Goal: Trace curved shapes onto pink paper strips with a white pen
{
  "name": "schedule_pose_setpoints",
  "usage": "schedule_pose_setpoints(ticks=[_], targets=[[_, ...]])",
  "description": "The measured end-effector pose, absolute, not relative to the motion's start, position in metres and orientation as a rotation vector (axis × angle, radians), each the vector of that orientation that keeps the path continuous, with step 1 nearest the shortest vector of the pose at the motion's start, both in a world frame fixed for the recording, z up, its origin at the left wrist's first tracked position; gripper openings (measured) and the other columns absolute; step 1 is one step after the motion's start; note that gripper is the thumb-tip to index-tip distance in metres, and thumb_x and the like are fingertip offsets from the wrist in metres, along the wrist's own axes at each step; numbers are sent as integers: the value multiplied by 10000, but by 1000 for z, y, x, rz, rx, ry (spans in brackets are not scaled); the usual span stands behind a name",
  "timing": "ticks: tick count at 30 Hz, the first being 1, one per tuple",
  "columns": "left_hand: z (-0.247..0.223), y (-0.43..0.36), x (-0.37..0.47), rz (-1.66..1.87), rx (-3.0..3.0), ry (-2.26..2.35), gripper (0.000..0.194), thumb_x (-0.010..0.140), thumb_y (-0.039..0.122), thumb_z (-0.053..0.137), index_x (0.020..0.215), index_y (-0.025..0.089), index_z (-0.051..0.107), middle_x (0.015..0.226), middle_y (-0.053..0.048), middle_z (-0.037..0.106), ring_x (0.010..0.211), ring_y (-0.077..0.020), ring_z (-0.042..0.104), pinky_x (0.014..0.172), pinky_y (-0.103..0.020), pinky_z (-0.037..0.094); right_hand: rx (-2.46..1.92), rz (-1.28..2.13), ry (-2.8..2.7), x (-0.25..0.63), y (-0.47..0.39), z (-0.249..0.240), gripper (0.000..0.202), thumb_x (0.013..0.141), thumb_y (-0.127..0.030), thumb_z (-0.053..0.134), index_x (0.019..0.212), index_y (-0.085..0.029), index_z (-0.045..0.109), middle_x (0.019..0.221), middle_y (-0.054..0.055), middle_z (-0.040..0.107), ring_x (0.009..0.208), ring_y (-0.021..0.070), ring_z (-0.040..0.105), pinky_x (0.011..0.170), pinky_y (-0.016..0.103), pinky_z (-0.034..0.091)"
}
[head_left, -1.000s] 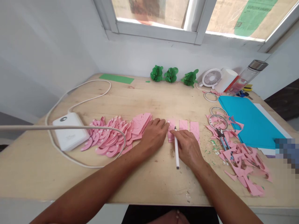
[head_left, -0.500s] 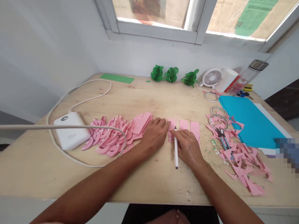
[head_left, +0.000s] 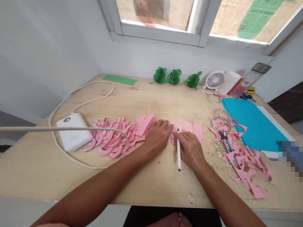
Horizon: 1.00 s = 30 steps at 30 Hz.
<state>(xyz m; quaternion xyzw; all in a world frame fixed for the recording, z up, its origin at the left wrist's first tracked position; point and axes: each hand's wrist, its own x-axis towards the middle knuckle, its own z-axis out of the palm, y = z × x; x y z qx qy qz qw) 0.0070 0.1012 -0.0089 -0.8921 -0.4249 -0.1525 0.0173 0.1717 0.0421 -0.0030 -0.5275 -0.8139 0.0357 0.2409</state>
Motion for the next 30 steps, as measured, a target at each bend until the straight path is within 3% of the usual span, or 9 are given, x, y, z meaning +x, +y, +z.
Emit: schedule_pose_setpoints(ticks=[30], targets=[[-8, 100, 7, -441, -2768, -1324, 258, 898, 124, 449, 1115, 180, 579, 1073, -90, 589, 1017, -255, 498, 848, -384, 424, -1437, 57, -2216, 171, 42, -4, 364, 858, -84, 504, 1190, -199, 595, 1002, 79, 693, 974, 245, 572, 775, 361, 394]])
